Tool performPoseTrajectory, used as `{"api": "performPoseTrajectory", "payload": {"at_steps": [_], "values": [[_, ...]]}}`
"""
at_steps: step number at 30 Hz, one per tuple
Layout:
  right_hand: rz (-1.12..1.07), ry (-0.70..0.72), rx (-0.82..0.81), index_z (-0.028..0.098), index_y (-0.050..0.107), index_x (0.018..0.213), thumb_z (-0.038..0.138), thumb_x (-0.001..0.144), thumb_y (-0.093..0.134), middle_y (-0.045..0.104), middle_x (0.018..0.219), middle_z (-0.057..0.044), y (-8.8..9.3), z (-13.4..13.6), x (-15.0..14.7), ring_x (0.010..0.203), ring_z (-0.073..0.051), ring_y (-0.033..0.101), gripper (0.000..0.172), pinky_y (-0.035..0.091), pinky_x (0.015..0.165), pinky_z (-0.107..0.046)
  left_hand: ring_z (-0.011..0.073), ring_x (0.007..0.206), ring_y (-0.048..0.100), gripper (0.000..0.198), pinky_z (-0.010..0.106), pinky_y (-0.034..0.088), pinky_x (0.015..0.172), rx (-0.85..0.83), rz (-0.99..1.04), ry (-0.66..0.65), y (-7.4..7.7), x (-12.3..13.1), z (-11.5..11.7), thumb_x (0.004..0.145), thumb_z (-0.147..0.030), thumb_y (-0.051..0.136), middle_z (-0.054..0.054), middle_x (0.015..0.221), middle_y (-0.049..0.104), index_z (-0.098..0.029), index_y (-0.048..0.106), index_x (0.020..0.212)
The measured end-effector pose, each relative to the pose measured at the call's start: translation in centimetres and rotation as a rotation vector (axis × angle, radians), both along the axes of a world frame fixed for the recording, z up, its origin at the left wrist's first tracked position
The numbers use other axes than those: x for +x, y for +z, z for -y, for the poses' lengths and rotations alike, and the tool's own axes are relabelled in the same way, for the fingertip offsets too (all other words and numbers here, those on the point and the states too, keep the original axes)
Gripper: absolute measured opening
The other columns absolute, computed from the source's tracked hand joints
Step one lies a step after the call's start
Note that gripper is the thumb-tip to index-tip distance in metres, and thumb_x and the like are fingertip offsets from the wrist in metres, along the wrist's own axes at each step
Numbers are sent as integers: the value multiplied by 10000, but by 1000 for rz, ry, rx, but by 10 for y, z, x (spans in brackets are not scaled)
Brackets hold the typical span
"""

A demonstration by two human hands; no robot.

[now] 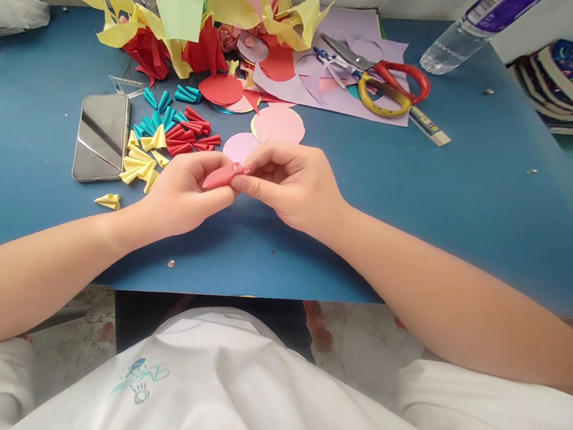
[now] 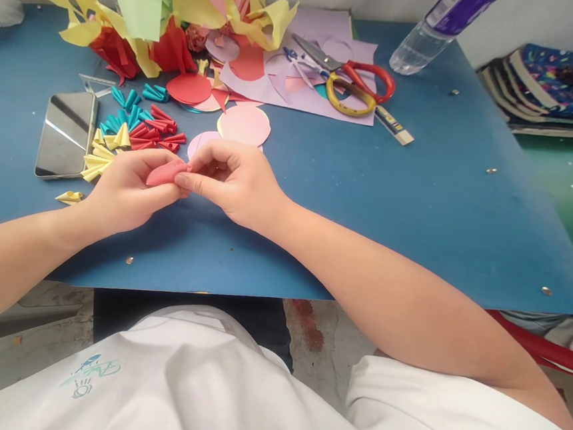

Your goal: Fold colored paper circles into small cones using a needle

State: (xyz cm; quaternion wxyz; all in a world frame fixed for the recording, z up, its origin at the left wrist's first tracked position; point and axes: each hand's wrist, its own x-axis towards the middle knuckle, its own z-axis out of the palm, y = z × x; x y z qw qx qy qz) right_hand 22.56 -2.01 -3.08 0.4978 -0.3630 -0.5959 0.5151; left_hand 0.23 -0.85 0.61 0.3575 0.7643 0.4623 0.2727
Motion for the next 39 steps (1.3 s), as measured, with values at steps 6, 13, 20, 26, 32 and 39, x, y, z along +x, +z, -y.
{"api": "performPoseTrajectory", "payload": {"at_steps": [6, 13, 20, 26, 32, 39], "values": [[23, -52, 51, 283, 906, 897, 686, 803, 1184, 894, 981, -49, 4, 5, 0, 952, -277, 843, 499, 764, 875, -456, 186, 754, 595, 231, 339, 469, 663, -60, 88, -13, -1, 0, -2, 893, -413, 742, 5, 764, 625, -246, 640, 772], [76, -157, 77, 284, 891, 856, 706, 843, 1146, 894, 951, -53, 3, 11, -4, 926, -290, 826, 494, 754, 846, -475, 181, 728, 567, 179, 346, 518, 681, 23, 132, -64, -8, 0, -4, 923, -389, 762, -7, 760, 617, -243, 712, 834], [80, -191, 74, 268, 855, 840, 716, 848, 1139, 866, 902, -48, 4, 12, -4, 866, -274, 801, 531, 736, 801, -462, 192, 774, 689, 245, 343, 613, 731, 122, 187, 10, -8, 1, 2, 965, -442, 848, 16, 797, 788, -221, 837, 860], [106, -173, 108, 286, 864, 869, 679, 869, 1149, 864, 925, -52, 5, 12, 0, 874, -286, 796, 486, 712, 826, -484, 204, 841, 746, 279, 362, 675, 856, 103, 110, 11, 0, -1, 8, 1028, -419, 833, -2, 862, 868, -242, 799, 815], [182, -94, 207, 352, 870, 834, 549, 853, 1192, 855, 948, -49, 12, 10, 10, 869, -304, 729, 378, 679, 861, -539, 240, 852, 765, 289, 434, 646, 852, 240, 92, -60, -1, -4, 6, 1063, -404, 806, 38, 915, 888, -289, 775, 799], [174, -116, 289, 340, 859, 781, 641, 894, 1138, 851, 879, -52, 8, 5, 8, 782, -282, 708, 425, 666, 735, -519, 262, 932, 787, 312, 426, 614, 924, 235, -35, -76, 4, -5, 4, 1052, -497, 765, 23, 961, 886, -319, 743, 796]]}}
